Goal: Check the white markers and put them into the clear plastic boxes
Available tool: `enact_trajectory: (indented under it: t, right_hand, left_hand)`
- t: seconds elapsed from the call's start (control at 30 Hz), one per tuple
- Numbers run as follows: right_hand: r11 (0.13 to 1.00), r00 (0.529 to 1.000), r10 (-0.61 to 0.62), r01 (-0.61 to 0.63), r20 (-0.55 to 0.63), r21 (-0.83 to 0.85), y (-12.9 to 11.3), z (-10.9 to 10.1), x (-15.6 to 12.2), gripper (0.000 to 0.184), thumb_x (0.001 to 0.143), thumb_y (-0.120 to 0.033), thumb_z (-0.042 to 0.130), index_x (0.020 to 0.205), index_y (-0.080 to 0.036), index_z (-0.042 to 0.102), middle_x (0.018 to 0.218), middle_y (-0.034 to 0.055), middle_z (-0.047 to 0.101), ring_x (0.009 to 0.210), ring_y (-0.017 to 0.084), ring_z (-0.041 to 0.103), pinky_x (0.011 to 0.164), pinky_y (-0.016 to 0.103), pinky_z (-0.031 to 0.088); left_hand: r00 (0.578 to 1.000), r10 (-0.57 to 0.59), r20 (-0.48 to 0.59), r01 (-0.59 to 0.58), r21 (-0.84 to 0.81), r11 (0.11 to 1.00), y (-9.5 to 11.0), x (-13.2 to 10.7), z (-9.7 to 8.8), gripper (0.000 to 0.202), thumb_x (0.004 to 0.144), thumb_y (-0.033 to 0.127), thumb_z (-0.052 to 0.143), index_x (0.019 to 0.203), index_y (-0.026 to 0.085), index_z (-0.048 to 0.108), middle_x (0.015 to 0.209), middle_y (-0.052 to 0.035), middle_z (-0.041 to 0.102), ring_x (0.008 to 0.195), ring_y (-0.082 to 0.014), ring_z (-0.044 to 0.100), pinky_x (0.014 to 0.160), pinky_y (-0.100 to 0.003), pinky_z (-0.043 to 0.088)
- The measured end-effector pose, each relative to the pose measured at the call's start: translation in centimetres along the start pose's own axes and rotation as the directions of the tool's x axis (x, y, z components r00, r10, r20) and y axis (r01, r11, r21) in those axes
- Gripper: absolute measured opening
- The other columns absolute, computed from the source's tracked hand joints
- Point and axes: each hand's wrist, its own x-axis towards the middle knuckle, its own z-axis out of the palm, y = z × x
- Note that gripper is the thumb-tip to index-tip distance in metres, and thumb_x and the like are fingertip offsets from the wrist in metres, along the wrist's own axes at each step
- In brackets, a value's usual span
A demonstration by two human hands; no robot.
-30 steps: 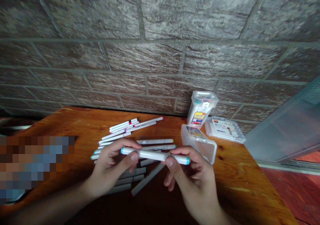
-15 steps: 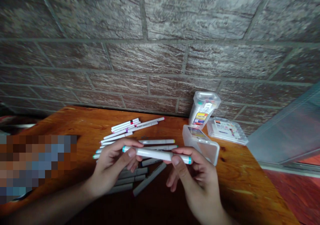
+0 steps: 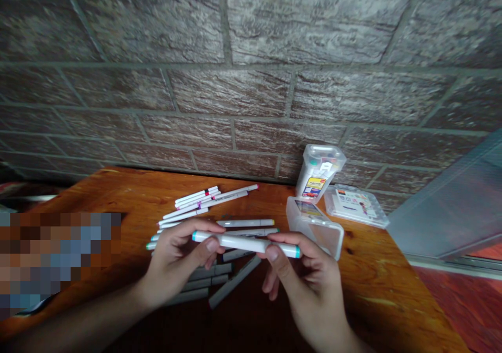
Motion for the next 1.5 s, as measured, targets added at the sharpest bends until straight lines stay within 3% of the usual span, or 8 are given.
enact_trajectory:
  t: [0.23,0.57,0.73,0.97,1.17,1.5]
  right_hand:
    - [1.0,0.999,0.004,-0.004,0.042,-0.004,0.0,-0.2,0.2,0.028,0.095,-0.046,0.077,0.104,-0.02,0.077,0.057,0.0016,0.074,0.041,0.018,0.065,0.04,0.028,0.054]
    - [0.993,0.991,-0.088,0.08,0.1,0.084,0.2,-0.1,0.6,0.018,0.097,-0.036,0.077,0.104,-0.02,0.078,0.063,0.0037,0.078,0.04,0.014,0.068,0.038,0.02,0.056]
    - [0.991,0.991,-0.1,0.091,0.092,0.099,-0.2,0.0,0.7,0.017,0.096,-0.034,0.078,0.105,-0.019,0.077,0.078,0.0073,0.084,0.041,0.013,0.069,0.039,0.019,0.056]
    - [0.987,0.99,-0.069,0.049,0.125,0.155,0.1,-0.2,0.5,0.016,0.101,-0.034,0.072,0.108,-0.02,0.076,0.056,0.0002,0.074,0.042,0.014,0.069,0.041,0.018,0.057]
    - [0.978,0.988,-0.101,0.078,0.114,0.191,1.4,-0.7,0.4,0.016,0.104,-0.03,0.068,0.114,-0.024,0.078,0.064,0.0001,0.075,0.044,0.013,0.069,0.042,0.019,0.058]
    - [0.982,0.974,-0.191,0.189,0.124,0.027,0.2,-0.5,0.0,0.015,0.105,-0.033,0.066,0.112,-0.026,0.078,0.057,-0.0001,0.074,0.043,0.014,0.068,0.043,0.02,0.057]
  left_hand:
    - [0.999,-0.034,0.016,0.036,-0.099,0.994,-0.2,0.0,0.1,0.033,0.096,0.044,0.073,0.108,0.014,0.077,0.076,-0.0079,0.078,0.049,-0.0103,0.057,0.049,-0.023,0.051]
    - [0.998,-0.053,0.033,0.057,-0.162,0.985,-0.8,-0.2,-0.3,0.028,0.098,0.039,0.072,0.111,0.015,0.078,0.079,-0.0078,0.078,0.053,-0.01,0.058,0.052,-0.023,0.053]
    - [0.997,-0.074,0.017,0.076,-0.192,0.979,-1.0,-0.3,-0.3,0.028,0.098,0.039,0.072,0.112,0.014,0.077,0.08,-0.0079,0.077,0.054,-0.0113,0.058,0.053,-0.025,0.053]
    - [0.998,-0.056,0.025,0.06,-0.219,0.974,-0.8,-0.3,-0.1,0.027,0.099,0.038,0.07,0.113,0.016,0.078,0.081,-0.008,0.077,0.054,-0.0109,0.057,0.053,-0.025,0.053]
    - [0.998,-0.004,0.063,0.021,-0.271,0.962,-1.1,-0.4,-0.3,0.025,0.103,0.035,0.065,0.117,0.019,0.078,0.085,-0.0071,0.077,0.056,-0.0092,0.058,0.055,-0.023,0.052]
    - [0.995,0.038,0.092,-0.003,-0.354,0.935,-1.1,-0.2,-0.5,0.028,0.102,0.031,0.06,0.115,0.017,0.081,0.089,-0.0093,0.078,0.061,-0.012,0.057,0.059,-0.026,0.053]
